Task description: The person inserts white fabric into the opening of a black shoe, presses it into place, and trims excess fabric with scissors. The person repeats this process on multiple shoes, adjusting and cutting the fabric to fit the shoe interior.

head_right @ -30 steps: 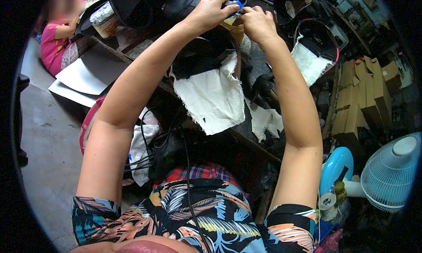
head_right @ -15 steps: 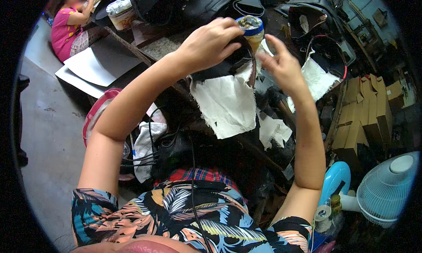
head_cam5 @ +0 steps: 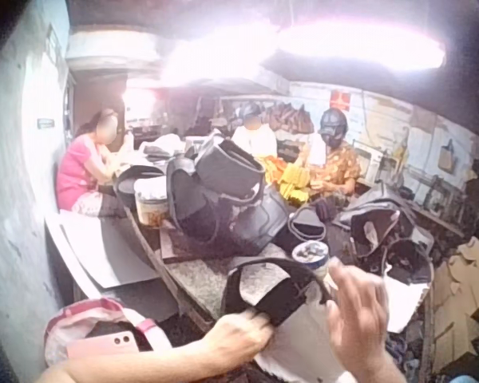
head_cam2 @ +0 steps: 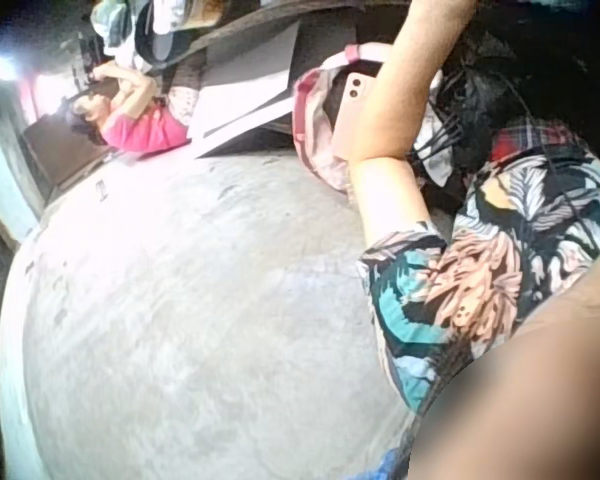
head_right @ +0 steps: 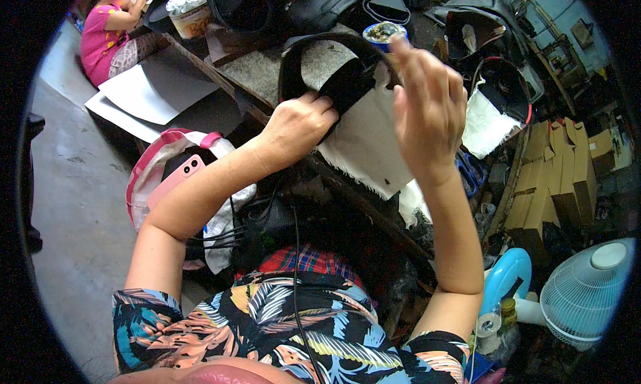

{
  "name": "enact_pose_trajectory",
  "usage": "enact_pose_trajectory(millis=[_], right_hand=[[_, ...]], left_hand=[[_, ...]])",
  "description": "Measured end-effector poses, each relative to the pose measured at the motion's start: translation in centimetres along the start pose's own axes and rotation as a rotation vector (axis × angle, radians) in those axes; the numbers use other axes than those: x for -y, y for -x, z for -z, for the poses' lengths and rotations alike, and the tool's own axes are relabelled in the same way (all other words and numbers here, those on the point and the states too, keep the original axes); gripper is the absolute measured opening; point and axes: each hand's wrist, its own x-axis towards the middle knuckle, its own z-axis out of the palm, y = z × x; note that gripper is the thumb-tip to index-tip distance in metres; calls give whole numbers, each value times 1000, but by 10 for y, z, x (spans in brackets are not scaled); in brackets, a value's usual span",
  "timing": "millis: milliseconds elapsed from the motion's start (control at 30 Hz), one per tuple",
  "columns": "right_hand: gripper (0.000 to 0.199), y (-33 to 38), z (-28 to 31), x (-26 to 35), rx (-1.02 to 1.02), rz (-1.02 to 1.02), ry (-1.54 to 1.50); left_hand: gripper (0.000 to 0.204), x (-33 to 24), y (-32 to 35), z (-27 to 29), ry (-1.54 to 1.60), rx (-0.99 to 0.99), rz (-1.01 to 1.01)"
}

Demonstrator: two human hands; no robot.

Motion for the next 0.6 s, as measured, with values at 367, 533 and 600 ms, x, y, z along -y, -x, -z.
enact_pose_trajectory(millis=[367, 533, 600], right_hand=[[77, 58, -30, 34, 356, -306, -502], [73, 67, -34, 37, 342, -186, -442], [73, 65, -31, 40, 366, -223, -522]], left_hand=[[23, 8, 6, -2, 290, 1, 170], [37, -2, -3, 7, 346, 78, 242], [40, -8, -6, 10, 300, 139, 266]])
